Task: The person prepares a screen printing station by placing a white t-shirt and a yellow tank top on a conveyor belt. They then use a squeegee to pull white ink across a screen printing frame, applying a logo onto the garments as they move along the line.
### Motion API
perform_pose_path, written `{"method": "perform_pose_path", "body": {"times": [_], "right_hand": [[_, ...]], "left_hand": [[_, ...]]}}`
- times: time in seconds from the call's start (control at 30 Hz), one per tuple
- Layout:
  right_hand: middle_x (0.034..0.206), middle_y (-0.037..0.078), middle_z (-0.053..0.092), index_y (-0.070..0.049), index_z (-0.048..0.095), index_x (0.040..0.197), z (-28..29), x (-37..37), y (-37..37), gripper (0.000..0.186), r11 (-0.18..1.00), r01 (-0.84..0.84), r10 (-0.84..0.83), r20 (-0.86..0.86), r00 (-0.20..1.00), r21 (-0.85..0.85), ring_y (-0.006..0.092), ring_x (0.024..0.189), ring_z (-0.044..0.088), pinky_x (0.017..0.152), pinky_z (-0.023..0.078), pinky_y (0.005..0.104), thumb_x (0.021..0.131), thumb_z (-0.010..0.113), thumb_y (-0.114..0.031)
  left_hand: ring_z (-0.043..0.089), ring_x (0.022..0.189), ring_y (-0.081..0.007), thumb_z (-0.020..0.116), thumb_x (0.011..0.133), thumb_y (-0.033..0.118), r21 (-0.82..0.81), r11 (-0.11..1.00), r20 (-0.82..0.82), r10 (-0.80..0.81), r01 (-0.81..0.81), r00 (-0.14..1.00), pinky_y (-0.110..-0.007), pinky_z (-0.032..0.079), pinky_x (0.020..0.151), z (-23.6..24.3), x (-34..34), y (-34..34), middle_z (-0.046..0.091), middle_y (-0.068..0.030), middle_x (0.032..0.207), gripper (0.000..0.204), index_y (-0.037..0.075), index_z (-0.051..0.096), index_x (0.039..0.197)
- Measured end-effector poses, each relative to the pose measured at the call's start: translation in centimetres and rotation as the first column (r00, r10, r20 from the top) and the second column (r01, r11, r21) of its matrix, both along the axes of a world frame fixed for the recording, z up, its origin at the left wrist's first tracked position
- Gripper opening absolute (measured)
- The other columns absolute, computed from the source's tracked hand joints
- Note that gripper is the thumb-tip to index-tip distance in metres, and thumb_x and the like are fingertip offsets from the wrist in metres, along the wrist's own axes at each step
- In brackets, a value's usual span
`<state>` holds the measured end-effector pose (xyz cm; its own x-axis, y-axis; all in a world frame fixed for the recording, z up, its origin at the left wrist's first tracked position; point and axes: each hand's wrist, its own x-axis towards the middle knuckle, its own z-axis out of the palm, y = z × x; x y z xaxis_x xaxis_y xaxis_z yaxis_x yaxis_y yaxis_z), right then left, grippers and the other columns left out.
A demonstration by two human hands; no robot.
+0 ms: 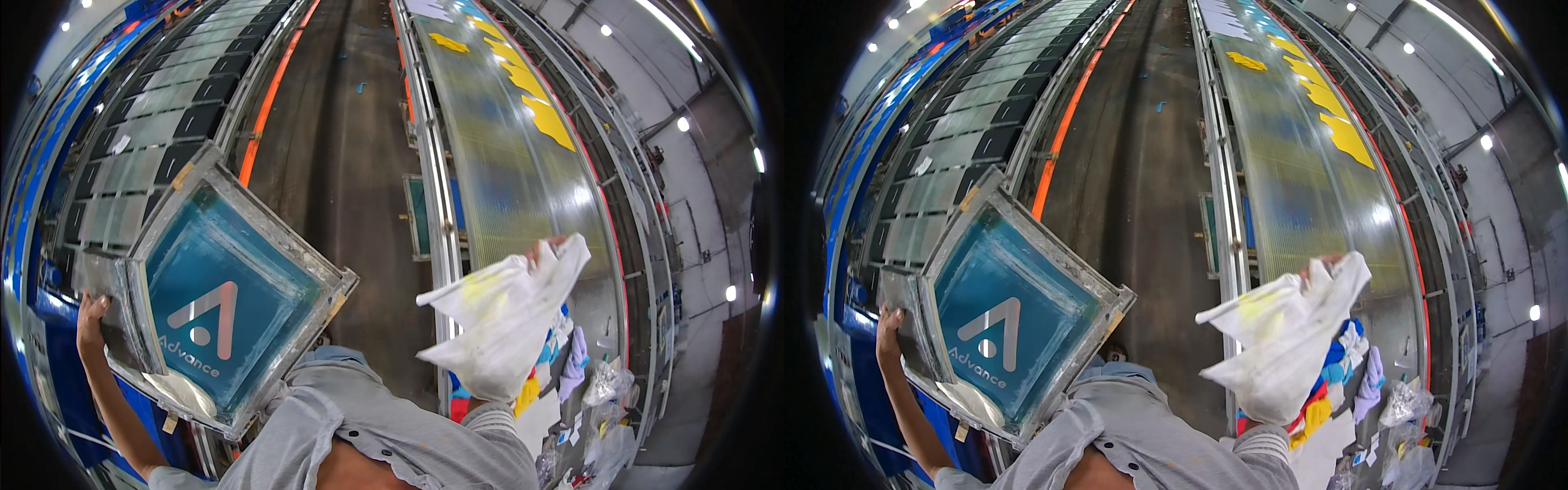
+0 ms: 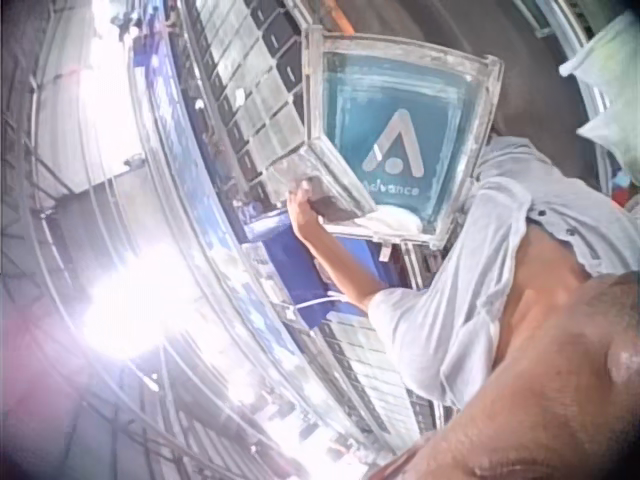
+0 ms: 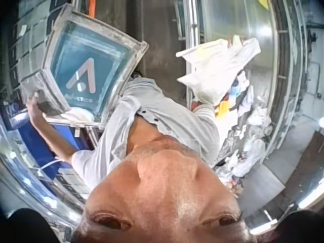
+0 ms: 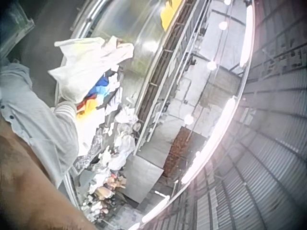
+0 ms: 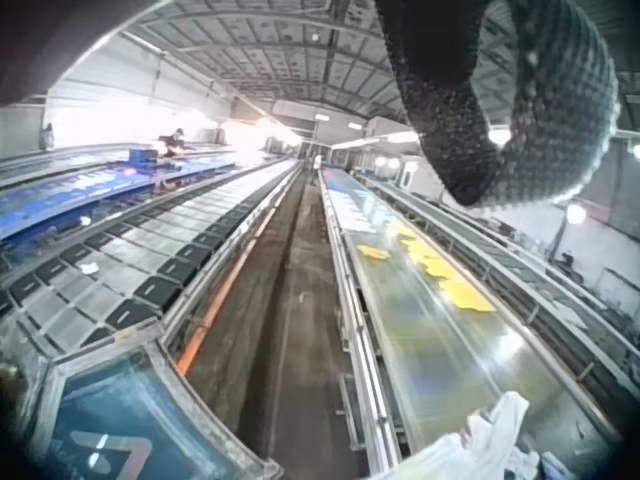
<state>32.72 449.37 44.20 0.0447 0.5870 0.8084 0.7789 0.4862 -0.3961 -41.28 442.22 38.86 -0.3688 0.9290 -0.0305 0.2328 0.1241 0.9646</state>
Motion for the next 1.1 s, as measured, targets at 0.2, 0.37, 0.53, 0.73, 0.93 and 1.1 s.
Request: {"method": "perform_pose_path", "body": {"times": [0.2,0.37,0.53,0.73,0.93,1.1], "right_hand": [[0.066,0.005,0.052,-0.003,0.058,0.092,-1.7,1.0,18.8,0.022,0.650,0.674,-0.759,0.245,0.604,0.352,0.0199,0.056,0.051,0.058,0.044,0.0361,0.094,0.050,-0.024],[0.066,0.004,0.055,-0.006,0.060,0.088,-3.1,9.5,31.6,0.018,0.314,0.881,-0.935,0.277,0.222,0.353,0.0194,0.058,0.055,0.057,0.045,0.0357,0.092,0.054,-0.023],[0.067,0.003,0.059,-0.009,0.062,0.085,-1.1,16.6,38.0,0.015,-0.140,0.915,-0.890,0.356,-0.284,0.379,0.0189,0.060,0.058,0.056,0.046,0.0354,0.090,0.058,-0.022],[0.068,0.002,0.063,-0.013,0.064,0.080,-1.0,23.2,45.3,0.011,-0.516,0.770,-0.502,0.596,-0.627,0.375,0.0183,0.061,0.063,0.054,0.048,0.0350,0.087,0.063,-0.021],[0.088,0.005,0.061,-0.013,0.059,0.102,-5.6,29.7,64.7,0.020,-0.470,0.812,-0.704,0.407,-0.582,0.346,0.0225,0.080,0.059,0.067,0.045,0.0404,0.088,0.061,-0.026],[0.108,0.007,0.058,-0.013,0.054,0.126,-12.6,31.1,87.6,0.041,-0.264,0.881,-0.900,0.228,-0.371,0.392,0.0269,0.098,0.055,0.079,0.041,0.0460,0.089,0.059,-0.032]], "left_hand": [[0.052,0.109,-0.0231,0.057,0.088,0.029,0.018,1.000,-0.017,-0.005,0.005,1.000,-0.035,0.039,0.097,-3.7,-3.6,10.9,0.056,-0.0116,0.116,0.049,-0.002,0.050,0.127],[0.052,0.113,-0.0252,0.062,0.083,0.036,-0.076,0.997,-0.130,0.003,-0.013,0.992,-0.036,0.037,0.100,-10.3,-11.9,27.3,0.057,-0.0124,0.120,0.057,-0.001,0.053,0.125],[0.051,0.115,-0.0258,0.073,0.069,0.041,-0.092,0.995,0.097,0.042,-0.033,0.994,-0.039,0.033,0.105,-7.2,-4.0,46.4,0.058,-0.0095,0.117,0.067,0.001,0.058,0.121],[0.050,0.118,-0.0268,0.079,0.067,0.045,-0.131,0.988,0.076,-0.075,0.085,0.994,-0.040,0.035,0.103,-8.4,-2.0,70.2,0.056,-0.0086,0.125,0.080,0.003,0.054,0.129],[0.055,0.109,-0.0247,0.079,0.072,0.034,-0.049,0.981,0.276,-0.169,0.189,0.946,-0.038,0.041,0.097,-11.4,8.0,95.0,0.059,-0.0074,0.120,0.072,-0.001,0.051,0.128],[0.060,0.106,-0.0256,0.076,0.078,0.032,-0.047,0.971,0.390,-0.198,0.235,0.899,-0.039,0.045,0.095,-10.7,11.5,107.9,0.063,-0.0077,0.117,0.059,0.003,0.057,0.126]]}}
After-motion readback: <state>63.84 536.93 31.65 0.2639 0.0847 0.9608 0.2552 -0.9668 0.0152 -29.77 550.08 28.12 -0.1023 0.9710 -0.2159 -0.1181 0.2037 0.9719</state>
